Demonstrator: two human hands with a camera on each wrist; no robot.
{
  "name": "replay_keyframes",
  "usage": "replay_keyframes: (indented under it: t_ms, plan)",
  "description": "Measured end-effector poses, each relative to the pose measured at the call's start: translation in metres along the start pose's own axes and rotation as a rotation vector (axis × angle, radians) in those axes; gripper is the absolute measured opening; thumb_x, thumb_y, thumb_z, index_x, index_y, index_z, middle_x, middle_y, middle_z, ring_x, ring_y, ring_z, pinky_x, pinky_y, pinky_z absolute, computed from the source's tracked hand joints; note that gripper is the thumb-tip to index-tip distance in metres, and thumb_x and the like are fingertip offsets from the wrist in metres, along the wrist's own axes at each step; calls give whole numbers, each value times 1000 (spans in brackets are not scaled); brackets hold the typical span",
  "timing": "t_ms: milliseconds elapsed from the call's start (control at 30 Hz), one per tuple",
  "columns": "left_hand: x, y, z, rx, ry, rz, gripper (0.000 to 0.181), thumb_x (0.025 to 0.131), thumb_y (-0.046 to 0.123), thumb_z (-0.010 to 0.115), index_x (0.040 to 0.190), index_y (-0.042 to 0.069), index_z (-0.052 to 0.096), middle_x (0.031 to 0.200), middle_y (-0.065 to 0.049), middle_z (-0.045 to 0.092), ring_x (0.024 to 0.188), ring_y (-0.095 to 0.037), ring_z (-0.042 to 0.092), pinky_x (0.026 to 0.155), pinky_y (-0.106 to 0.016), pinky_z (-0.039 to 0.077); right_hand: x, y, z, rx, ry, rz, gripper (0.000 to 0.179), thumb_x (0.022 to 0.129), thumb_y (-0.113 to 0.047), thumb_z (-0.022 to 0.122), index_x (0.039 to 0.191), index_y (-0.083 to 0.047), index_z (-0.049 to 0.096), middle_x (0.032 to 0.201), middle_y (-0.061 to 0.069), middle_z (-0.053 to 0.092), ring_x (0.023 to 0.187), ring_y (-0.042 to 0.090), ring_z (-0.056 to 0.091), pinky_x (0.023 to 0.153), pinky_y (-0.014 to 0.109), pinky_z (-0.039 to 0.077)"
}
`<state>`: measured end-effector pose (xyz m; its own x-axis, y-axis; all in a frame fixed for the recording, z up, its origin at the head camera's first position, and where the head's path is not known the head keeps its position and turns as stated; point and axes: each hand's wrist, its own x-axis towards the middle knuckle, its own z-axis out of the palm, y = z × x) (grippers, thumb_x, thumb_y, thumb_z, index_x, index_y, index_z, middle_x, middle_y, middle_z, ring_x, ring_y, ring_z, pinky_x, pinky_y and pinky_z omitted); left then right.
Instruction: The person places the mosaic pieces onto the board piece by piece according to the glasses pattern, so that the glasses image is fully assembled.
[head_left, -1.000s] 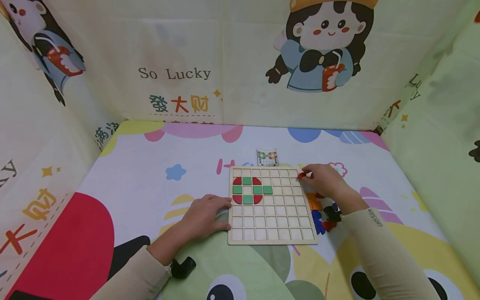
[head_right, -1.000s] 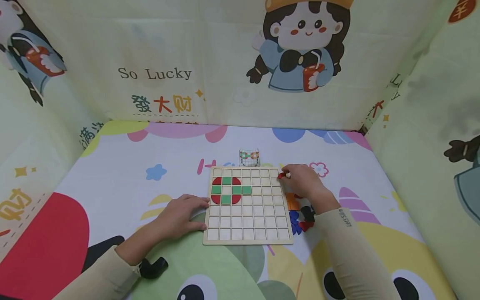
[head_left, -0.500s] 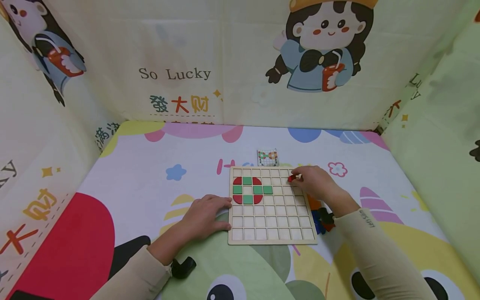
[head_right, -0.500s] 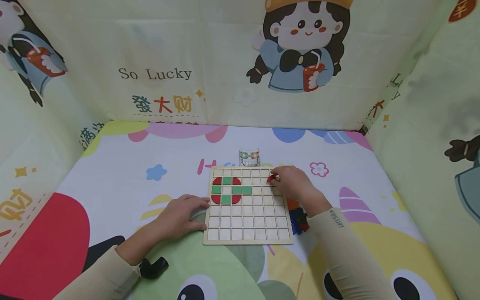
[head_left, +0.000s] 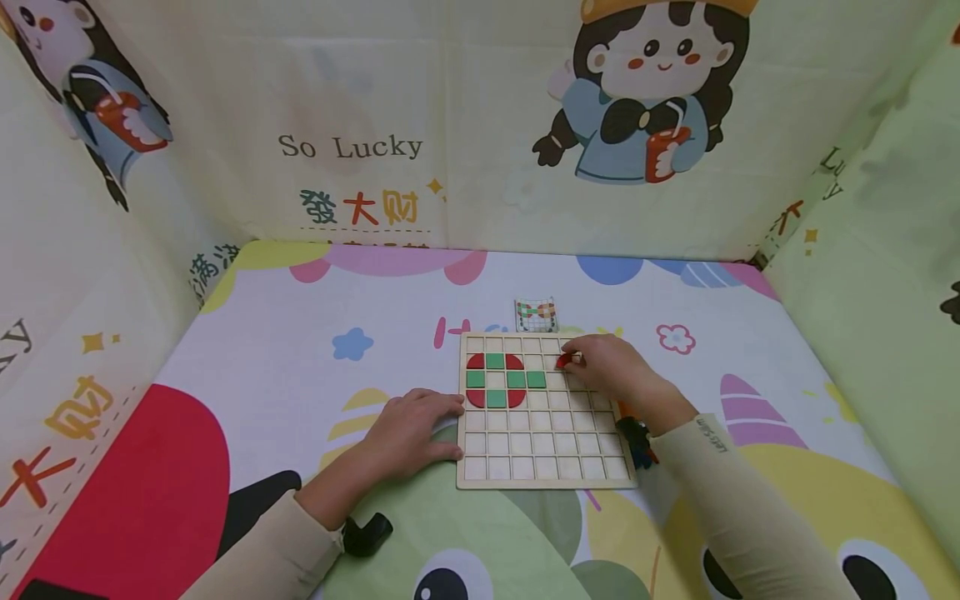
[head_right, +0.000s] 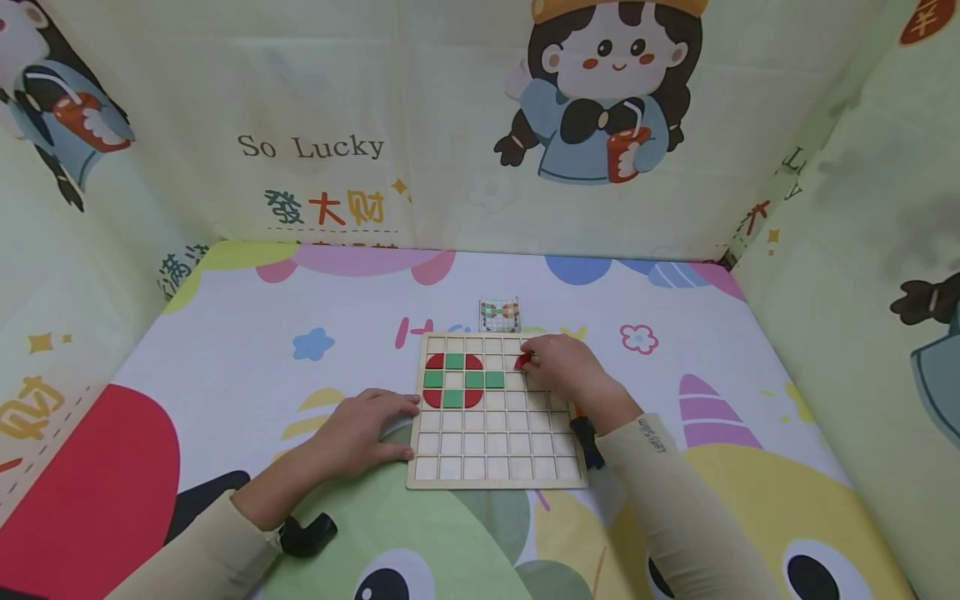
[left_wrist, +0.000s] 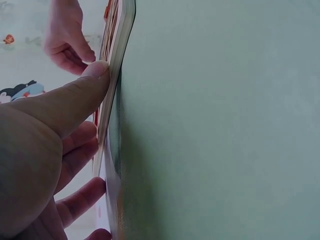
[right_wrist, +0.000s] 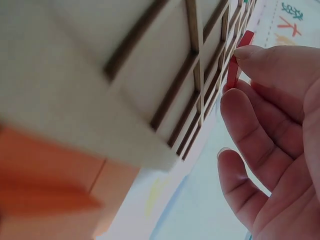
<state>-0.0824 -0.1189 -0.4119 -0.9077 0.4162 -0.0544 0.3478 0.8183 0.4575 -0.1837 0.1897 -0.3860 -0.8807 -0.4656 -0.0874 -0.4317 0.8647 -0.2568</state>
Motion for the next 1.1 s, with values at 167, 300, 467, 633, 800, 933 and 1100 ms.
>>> replay_keyframes:
  t_ms: [167,300,467,633,800,933,1100]
  plan:
    - [0,0,0,-8,-2,-1,55,79,35,85,126,14,67,135,3,61,126,-26,50,99,-51,42,4,-5,4,-13,2,-22,24,94,-17,70,115,-6,73,104,8,72,80,22,60,78,40,53]
    - [0,0,0,-8,2,4,55,79,35,86,126,14,67,135,3,61,126,-27,50,99,-51,42,6,-8,5,-31,-4,-33,23,94,-16,71,115,-7,73,108,9,72,86,24,63,82,41,54]
    - [1,0,0,-1,5,7,55,79,36,86,126,15,67,135,4,61,126,-27,50,99,-51,42,8,-9,7,-56,-10,-31,24,94,-16,71,116,-7,73,111,10,72,90,25,65,83,42,54]
    - [1,0,1,-1,3,12,55,79,35,86,126,15,67,135,3,61,126,-27,50,99,-51,42,8,-10,8,-65,-3,-34,26,94,-17,71,118,-6,72,112,10,71,90,25,65,83,41,54]
    - [1,-1,1,2,3,14,55,79,35,86,126,14,67,135,3,61,126,-27,50,99,-51,42,8,-12,7,-52,-2,-17,27,95,-17,70,120,-6,71,116,12,71,94,26,66,85,42,54]
    - [1,-1,1,2,3,7,55,79,35,86,126,15,67,135,3,61,126,-26,50,99,-51,42,8,-13,6,-32,4,-20,27,94,-15,70,120,-7,72,116,12,70,96,27,66,87,43,53]
    - [1,-1,1,-1,1,3,55,79,35,86,126,15,67,135,3,61,126,-26,50,99,-51,42,6,-12,6,-15,-3,-58,22,94,-13,71,115,-9,73,109,7,72,90,24,64,84,41,53]
